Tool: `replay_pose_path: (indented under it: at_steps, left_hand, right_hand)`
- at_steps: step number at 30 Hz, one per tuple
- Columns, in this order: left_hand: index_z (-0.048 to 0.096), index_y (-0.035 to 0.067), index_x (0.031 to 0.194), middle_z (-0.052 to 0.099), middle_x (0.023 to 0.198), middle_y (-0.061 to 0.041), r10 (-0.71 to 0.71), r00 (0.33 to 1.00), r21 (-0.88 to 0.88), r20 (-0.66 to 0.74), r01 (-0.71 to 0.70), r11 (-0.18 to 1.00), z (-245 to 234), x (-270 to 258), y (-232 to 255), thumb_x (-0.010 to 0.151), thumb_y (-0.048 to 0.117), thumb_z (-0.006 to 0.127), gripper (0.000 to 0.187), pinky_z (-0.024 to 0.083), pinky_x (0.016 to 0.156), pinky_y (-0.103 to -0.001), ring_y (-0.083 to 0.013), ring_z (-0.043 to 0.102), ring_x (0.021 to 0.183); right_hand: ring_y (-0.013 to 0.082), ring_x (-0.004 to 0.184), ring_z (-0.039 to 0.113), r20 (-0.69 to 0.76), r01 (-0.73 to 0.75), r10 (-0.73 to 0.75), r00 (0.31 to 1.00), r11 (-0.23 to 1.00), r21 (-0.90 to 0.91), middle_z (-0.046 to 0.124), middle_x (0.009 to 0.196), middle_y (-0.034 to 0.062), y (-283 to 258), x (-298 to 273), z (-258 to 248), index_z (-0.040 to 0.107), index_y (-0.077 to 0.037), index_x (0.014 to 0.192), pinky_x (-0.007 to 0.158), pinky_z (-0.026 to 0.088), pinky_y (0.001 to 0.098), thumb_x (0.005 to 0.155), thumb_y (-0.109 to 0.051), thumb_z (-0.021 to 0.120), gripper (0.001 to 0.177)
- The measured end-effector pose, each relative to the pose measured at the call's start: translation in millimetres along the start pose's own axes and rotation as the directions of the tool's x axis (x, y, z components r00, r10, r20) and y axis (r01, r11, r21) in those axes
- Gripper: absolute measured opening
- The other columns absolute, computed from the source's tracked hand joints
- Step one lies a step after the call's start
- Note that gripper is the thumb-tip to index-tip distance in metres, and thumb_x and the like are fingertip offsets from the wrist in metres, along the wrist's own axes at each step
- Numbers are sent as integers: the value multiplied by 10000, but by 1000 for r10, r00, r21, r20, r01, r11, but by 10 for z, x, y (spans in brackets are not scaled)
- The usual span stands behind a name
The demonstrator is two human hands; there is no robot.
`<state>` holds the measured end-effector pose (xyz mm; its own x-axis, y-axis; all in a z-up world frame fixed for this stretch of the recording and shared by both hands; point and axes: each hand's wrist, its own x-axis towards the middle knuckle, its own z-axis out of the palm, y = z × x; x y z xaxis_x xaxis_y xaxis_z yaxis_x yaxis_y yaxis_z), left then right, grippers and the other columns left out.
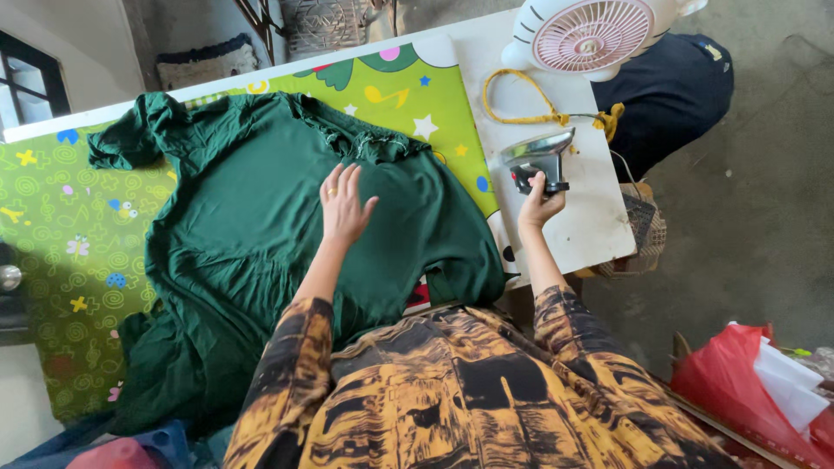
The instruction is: The person irons a dark green dress laid out on a patterned ironing board. They repeatedly smooth the fabric with their hands and move the iron across the bodice and sleeves, adjusting the garment's position several times.
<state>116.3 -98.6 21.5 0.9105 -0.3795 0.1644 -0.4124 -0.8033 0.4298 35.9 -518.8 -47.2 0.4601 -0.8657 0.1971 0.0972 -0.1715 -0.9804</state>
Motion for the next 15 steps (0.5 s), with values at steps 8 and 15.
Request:
replay_pose_path:
  at_steps: [8,15]
  left_hand:
    - [527,49,1532,600,1393,-115,-7,1000,246,22,1,969,500,1053,-6,912,261,782,704,359,1118,-585,-346,481,1395]
    - [701,149,1219,624,1158,-72,207,961,32,-184,-204,978,200,613,-65,897,90,752,331,443,1024,-487,-317,590,1230]
  right_hand:
    - [146,861,670,123,-8,39,992,969,-246,757,972,73,-186,-268,-281,735,32,1092,808,544,309,1054,-266,814,310]
    - [185,861,629,2,-94,100,995,944,-315,635,1027,68,-192,-456,-376,557,-4,1159,766,540,328,878,-346,940,584]
